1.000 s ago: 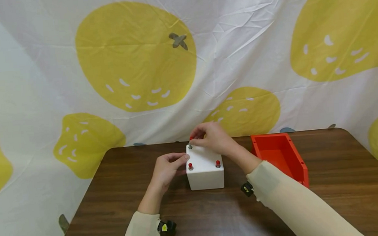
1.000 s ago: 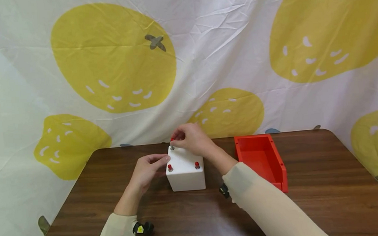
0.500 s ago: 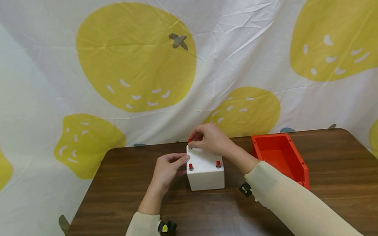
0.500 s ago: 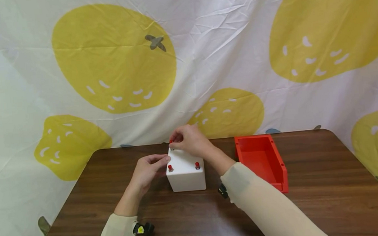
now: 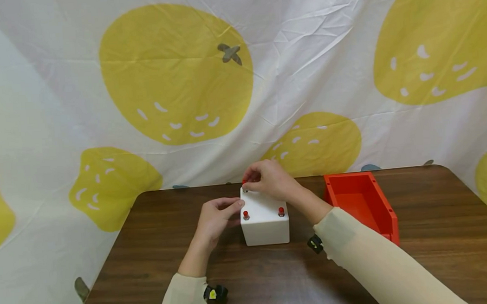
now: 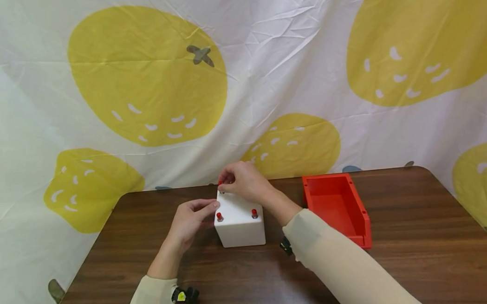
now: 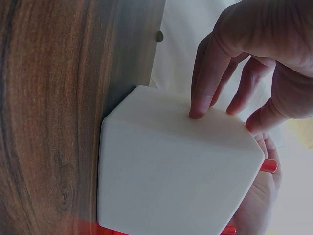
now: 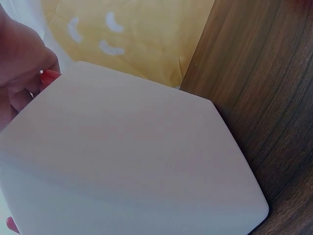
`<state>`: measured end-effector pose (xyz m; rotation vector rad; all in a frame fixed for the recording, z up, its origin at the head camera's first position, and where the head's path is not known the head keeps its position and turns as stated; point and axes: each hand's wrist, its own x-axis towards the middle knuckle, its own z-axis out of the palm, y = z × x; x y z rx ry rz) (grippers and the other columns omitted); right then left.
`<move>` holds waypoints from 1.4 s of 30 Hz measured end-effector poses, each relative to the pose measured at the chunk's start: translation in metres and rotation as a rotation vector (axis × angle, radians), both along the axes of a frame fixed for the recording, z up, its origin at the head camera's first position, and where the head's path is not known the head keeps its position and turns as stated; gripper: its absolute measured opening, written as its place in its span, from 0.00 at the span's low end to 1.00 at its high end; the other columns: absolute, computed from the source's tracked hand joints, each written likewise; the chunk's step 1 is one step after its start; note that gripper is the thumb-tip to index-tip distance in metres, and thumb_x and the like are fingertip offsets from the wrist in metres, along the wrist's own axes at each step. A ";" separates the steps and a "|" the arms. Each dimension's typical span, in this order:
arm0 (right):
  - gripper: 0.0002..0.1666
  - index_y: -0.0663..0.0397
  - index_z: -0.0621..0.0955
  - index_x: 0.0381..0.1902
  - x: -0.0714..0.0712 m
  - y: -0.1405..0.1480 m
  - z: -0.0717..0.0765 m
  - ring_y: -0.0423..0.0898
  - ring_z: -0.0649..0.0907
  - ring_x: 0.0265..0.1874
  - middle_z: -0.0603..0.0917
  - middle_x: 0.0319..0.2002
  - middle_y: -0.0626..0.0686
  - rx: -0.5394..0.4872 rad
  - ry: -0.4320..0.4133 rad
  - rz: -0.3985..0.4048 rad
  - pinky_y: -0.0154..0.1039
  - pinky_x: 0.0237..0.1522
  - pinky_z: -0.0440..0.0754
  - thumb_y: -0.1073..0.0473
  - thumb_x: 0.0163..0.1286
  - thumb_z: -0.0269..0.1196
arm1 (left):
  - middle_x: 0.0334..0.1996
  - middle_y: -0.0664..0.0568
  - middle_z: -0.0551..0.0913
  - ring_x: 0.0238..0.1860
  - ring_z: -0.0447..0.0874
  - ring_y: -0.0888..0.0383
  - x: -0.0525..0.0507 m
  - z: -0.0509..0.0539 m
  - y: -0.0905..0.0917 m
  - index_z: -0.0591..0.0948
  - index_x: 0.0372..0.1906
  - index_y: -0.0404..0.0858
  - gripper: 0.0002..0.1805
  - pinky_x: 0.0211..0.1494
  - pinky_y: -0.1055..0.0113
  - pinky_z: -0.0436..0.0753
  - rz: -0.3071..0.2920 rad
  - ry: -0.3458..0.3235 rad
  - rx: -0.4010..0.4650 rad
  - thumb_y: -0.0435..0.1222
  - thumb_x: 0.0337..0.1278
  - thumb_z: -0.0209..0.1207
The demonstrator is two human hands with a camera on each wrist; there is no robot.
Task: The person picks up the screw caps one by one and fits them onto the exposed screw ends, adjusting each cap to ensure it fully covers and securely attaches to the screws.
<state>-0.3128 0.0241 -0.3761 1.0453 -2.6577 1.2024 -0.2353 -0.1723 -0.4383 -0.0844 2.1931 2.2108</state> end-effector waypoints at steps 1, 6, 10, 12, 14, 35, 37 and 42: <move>0.06 0.55 0.89 0.39 0.000 0.000 0.000 0.41 0.86 0.33 0.89 0.32 0.45 0.001 -0.003 -0.002 0.38 0.39 0.85 0.61 0.68 0.77 | 0.52 0.40 0.87 0.47 0.90 0.53 0.000 0.000 0.000 0.88 0.53 0.28 0.16 0.48 0.56 0.92 -0.001 0.000 0.000 0.36 0.68 0.71; 0.05 0.54 0.89 0.38 0.001 -0.001 0.000 0.41 0.85 0.33 0.88 0.31 0.45 0.015 -0.007 -0.012 0.37 0.37 0.84 0.61 0.67 0.77 | 0.52 0.41 0.87 0.47 0.89 0.53 0.000 0.000 0.000 0.88 0.53 0.28 0.16 0.49 0.55 0.92 0.004 -0.005 -0.008 0.36 0.68 0.71; 0.05 0.54 0.89 0.38 0.002 -0.002 -0.001 0.41 0.85 0.33 0.88 0.31 0.45 0.030 -0.006 -0.015 0.37 0.37 0.85 0.61 0.67 0.77 | 0.51 0.41 0.88 0.48 0.89 0.53 0.002 -0.001 0.000 0.88 0.53 0.28 0.17 0.49 0.55 0.92 0.007 -0.003 -0.016 0.37 0.69 0.71; 0.06 0.54 0.89 0.38 0.002 -0.002 -0.002 0.41 0.85 0.33 0.88 0.31 0.45 0.036 -0.006 -0.015 0.36 0.36 0.85 0.61 0.67 0.77 | 0.51 0.41 0.88 0.47 0.89 0.53 0.002 -0.001 0.000 0.88 0.53 0.28 0.17 0.49 0.55 0.92 0.007 -0.002 -0.017 0.37 0.69 0.71; 0.06 0.54 0.89 0.38 0.002 -0.003 -0.002 0.41 0.85 0.32 0.88 0.31 0.45 0.040 -0.007 -0.016 0.36 0.36 0.84 0.61 0.67 0.77 | 0.51 0.41 0.88 0.47 0.89 0.53 0.002 -0.001 0.000 0.88 0.53 0.28 0.17 0.49 0.55 0.92 0.007 -0.002 -0.015 0.37 0.69 0.71; 0.07 0.53 0.90 0.38 -0.002 0.000 -0.006 0.41 0.83 0.33 0.87 0.32 0.45 0.066 -0.013 -0.013 0.36 0.36 0.83 0.58 0.67 0.78 | 0.53 0.40 0.87 0.47 0.89 0.53 0.002 0.001 0.000 0.88 0.54 0.29 0.18 0.50 0.54 0.92 -0.001 -0.004 -0.016 0.38 0.69 0.71; 0.07 0.53 0.90 0.38 -0.002 0.000 -0.006 0.41 0.83 0.33 0.87 0.32 0.45 0.070 -0.012 -0.016 0.36 0.36 0.82 0.58 0.67 0.78 | 0.53 0.41 0.87 0.47 0.89 0.53 0.003 0.001 0.000 0.88 0.54 0.29 0.18 0.50 0.53 0.92 0.003 -0.005 -0.018 0.38 0.69 0.71; 0.07 0.53 0.89 0.37 -0.002 -0.003 -0.007 0.41 0.83 0.32 0.87 0.31 0.45 0.086 0.006 -0.026 0.36 0.36 0.83 0.57 0.67 0.78 | 0.52 0.41 0.87 0.48 0.89 0.53 0.003 0.001 0.000 0.88 0.53 0.29 0.17 0.51 0.52 0.92 0.009 -0.007 -0.026 0.38 0.69 0.71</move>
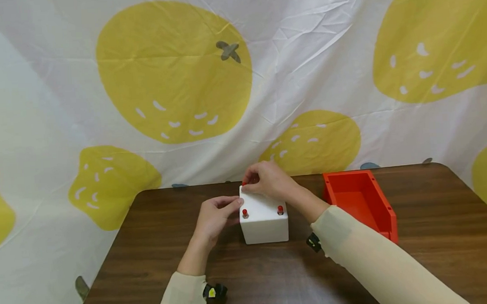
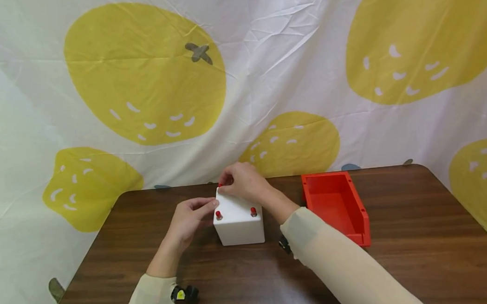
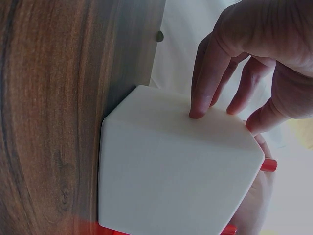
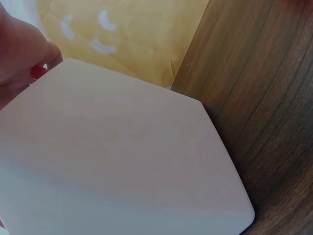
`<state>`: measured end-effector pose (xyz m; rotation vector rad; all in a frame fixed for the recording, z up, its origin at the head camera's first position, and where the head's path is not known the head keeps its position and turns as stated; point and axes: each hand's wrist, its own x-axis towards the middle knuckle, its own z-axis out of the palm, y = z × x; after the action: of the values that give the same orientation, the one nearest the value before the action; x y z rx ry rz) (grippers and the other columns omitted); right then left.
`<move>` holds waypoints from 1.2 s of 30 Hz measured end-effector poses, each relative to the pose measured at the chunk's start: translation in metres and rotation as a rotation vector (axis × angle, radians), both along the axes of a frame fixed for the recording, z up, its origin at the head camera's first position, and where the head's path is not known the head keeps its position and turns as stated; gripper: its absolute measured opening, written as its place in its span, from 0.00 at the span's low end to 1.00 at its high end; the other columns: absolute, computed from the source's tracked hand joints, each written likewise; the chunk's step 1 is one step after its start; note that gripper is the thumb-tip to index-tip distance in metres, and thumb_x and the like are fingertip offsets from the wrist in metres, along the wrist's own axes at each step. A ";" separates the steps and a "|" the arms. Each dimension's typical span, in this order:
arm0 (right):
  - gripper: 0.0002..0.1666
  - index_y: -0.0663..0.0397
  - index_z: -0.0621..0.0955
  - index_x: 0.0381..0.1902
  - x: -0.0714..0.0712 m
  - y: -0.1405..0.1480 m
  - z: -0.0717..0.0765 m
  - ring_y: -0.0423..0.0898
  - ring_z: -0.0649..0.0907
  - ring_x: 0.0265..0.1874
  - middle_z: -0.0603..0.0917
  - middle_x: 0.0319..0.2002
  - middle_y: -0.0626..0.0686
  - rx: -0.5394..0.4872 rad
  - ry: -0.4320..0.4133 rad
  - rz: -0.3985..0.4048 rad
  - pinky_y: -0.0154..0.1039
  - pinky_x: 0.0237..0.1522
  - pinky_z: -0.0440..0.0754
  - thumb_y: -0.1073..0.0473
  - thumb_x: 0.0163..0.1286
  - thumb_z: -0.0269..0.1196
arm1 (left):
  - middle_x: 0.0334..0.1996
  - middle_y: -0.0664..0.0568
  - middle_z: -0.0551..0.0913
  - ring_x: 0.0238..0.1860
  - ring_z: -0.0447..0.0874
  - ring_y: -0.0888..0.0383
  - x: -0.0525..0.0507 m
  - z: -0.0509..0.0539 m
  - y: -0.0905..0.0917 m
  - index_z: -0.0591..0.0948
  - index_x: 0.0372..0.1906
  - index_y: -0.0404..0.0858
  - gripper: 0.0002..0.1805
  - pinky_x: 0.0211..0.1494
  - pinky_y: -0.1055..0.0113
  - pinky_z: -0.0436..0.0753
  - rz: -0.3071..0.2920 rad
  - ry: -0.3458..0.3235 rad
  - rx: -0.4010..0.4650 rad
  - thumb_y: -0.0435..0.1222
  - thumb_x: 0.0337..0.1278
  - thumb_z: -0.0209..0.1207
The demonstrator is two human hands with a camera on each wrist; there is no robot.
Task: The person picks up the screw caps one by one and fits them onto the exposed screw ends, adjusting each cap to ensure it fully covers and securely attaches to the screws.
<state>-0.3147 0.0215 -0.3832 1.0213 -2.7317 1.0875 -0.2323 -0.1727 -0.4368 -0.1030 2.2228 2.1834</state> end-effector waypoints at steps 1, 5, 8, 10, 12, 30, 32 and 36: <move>0.07 0.53 0.89 0.37 0.000 0.000 0.000 0.41 0.83 0.32 0.87 0.31 0.45 0.003 0.005 -0.002 0.36 0.36 0.83 0.57 0.67 0.78 | 0.52 0.41 0.87 0.48 0.89 0.53 0.000 0.000 0.000 0.88 0.53 0.29 0.17 0.51 0.52 0.92 0.000 0.000 -0.001 0.38 0.69 0.71; 0.07 0.53 0.89 0.36 0.001 -0.001 -0.001 0.41 0.83 0.32 0.87 0.31 0.45 0.010 0.020 -0.006 0.36 0.36 0.83 0.58 0.67 0.78 | 0.52 0.41 0.87 0.47 0.89 0.53 0.000 0.000 0.000 0.88 0.54 0.29 0.17 0.51 0.51 0.91 -0.003 0.002 -0.008 0.38 0.69 0.71; 0.07 0.53 0.89 0.36 0.001 0.000 -0.001 0.41 0.83 0.32 0.87 0.32 0.45 0.011 0.024 -0.005 0.36 0.37 0.83 0.57 0.67 0.78 | 0.52 0.41 0.87 0.47 0.89 0.53 0.000 0.000 0.000 0.88 0.54 0.29 0.18 0.52 0.50 0.91 -0.005 0.003 -0.010 0.38 0.69 0.71; 0.08 0.53 0.89 0.36 0.001 0.000 -0.002 0.41 0.83 0.33 0.87 0.32 0.45 0.015 0.023 -0.006 0.37 0.37 0.83 0.57 0.67 0.78 | 0.52 0.41 0.87 0.47 0.89 0.53 0.000 -0.001 -0.001 0.88 0.54 0.29 0.18 0.52 0.50 0.91 -0.006 0.002 -0.011 0.38 0.69 0.71; 0.08 0.53 0.89 0.37 0.001 0.000 -0.002 0.41 0.83 0.33 0.88 0.32 0.45 0.021 0.020 -0.008 0.37 0.37 0.84 0.57 0.67 0.78 | 0.52 0.41 0.87 0.47 0.89 0.53 0.000 -0.001 -0.001 0.88 0.54 0.29 0.18 0.52 0.50 0.91 -0.004 0.001 -0.013 0.39 0.69 0.71; 0.06 0.52 0.90 0.37 0.003 0.001 -0.001 0.41 0.83 0.33 0.87 0.31 0.44 -0.015 0.032 0.001 0.37 0.37 0.82 0.57 0.68 0.77 | 0.52 0.41 0.87 0.47 0.89 0.53 0.000 -0.004 0.000 0.88 0.54 0.29 0.18 0.49 0.54 0.92 -0.004 0.004 0.001 0.38 0.68 0.72; 0.06 0.52 0.90 0.38 0.003 0.001 -0.001 0.41 0.83 0.33 0.87 0.32 0.44 -0.014 0.035 -0.002 0.37 0.37 0.83 0.57 0.68 0.77 | 0.51 0.41 0.87 0.47 0.89 0.53 0.000 -0.004 0.000 0.88 0.54 0.29 0.18 0.49 0.54 0.92 -0.002 0.004 0.003 0.38 0.68 0.72; 0.08 0.53 0.90 0.40 0.004 0.002 0.000 0.42 0.84 0.35 0.88 0.34 0.45 -0.020 0.021 -0.002 0.38 0.38 0.84 0.57 0.68 0.77 | 0.51 0.42 0.88 0.47 0.89 0.53 0.000 -0.004 0.000 0.88 0.53 0.29 0.18 0.50 0.52 0.92 0.001 0.001 0.000 0.38 0.68 0.72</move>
<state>-0.3107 0.0234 -0.3835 1.0210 -2.6990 1.0957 -0.2320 -0.1732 -0.4405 -0.1031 2.2245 2.1843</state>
